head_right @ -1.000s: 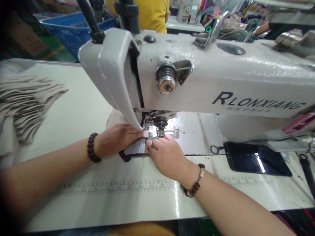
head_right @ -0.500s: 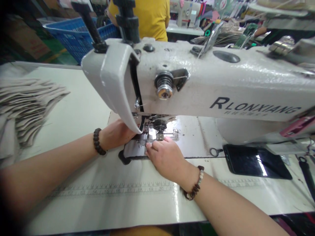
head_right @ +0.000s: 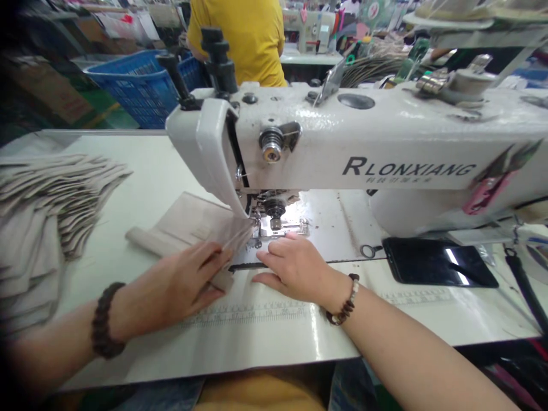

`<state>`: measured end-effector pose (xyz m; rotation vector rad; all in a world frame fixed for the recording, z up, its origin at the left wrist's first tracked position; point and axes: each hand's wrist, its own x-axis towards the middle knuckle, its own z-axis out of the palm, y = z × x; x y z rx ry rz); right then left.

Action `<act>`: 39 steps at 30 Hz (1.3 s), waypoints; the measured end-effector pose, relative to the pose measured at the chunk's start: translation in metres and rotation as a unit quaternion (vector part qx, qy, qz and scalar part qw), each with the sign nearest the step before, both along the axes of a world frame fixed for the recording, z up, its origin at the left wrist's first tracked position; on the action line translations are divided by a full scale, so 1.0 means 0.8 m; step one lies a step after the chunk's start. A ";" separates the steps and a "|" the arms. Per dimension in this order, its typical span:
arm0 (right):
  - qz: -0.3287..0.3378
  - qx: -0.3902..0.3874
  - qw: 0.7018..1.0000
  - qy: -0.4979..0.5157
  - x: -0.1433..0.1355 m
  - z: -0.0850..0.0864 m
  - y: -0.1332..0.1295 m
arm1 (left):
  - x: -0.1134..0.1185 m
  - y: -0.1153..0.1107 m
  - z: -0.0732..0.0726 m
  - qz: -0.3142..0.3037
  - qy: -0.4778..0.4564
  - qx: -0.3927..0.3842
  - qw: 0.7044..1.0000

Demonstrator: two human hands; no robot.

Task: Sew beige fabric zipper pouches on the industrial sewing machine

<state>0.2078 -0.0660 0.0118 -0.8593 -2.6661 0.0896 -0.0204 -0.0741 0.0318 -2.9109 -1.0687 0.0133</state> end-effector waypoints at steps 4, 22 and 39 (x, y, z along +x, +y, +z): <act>0.054 0.025 0.998 -0.025 0.001 0.004 -0.015 | 0.036 -0.050 -0.008 -0.068 -0.082 0.079 0.991; 0.016 0.208 0.977 0.043 -0.003 0.019 -0.031 | 0.048 -0.029 0.005 -0.049 -0.125 0.159 0.978; 0.057 0.199 0.978 0.038 0.000 0.018 -0.043 | 0.061 -0.032 0.010 -0.086 -0.134 0.150 0.976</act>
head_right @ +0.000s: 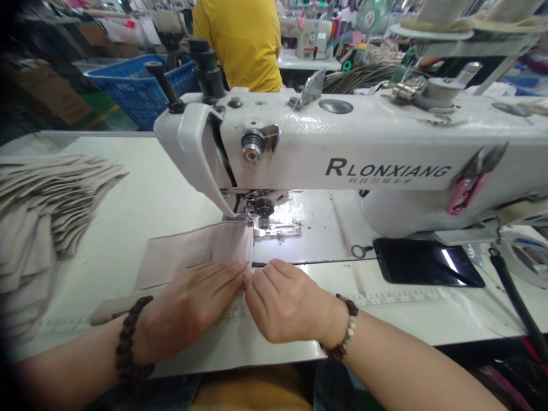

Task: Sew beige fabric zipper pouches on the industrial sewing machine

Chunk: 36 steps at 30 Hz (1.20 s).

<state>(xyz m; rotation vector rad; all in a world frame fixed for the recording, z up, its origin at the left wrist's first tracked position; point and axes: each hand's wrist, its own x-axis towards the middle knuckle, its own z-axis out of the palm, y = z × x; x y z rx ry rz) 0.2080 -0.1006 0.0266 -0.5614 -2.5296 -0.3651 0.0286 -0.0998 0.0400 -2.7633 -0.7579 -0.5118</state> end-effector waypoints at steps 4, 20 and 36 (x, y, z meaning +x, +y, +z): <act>-0.029 -0.040 0.998 -0.041 -0.004 -0.008 0.006 | -0.002 0.015 -0.015 -0.015 0.025 -0.057 0.998; -0.222 -0.088 0.971 -0.021 -0.009 -0.024 0.050 | -0.013 0.086 -0.031 0.008 0.013 -0.119 0.993; -0.149 -0.296 0.943 -0.046 0.024 0.012 0.059 | -0.023 0.073 -0.031 -0.043 0.144 0.000 0.989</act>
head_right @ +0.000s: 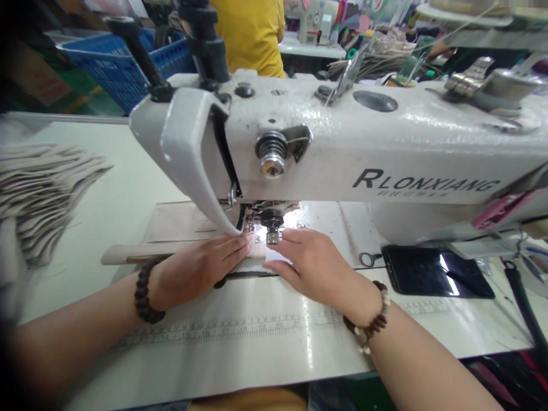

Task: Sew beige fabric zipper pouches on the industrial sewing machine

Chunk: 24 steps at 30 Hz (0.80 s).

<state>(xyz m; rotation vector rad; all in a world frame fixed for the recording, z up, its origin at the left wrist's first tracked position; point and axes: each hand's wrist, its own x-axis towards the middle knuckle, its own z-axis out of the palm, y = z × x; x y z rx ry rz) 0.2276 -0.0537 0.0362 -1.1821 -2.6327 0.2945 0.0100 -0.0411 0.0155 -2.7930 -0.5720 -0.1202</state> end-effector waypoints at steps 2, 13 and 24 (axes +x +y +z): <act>0.017 0.042 0.998 -0.036 -0.011 -0.011 -0.005 | 0.002 0.001 -0.001 0.007 -0.011 0.001 1.000; -0.031 0.007 0.991 -0.129 -0.030 -0.024 0.001 | 0.000 0.021 -0.005 0.068 -0.055 -0.119 0.989; -0.044 -0.014 0.994 -0.099 -0.030 -0.028 0.007 | 0.001 0.033 -0.012 0.077 -0.079 -0.158 0.981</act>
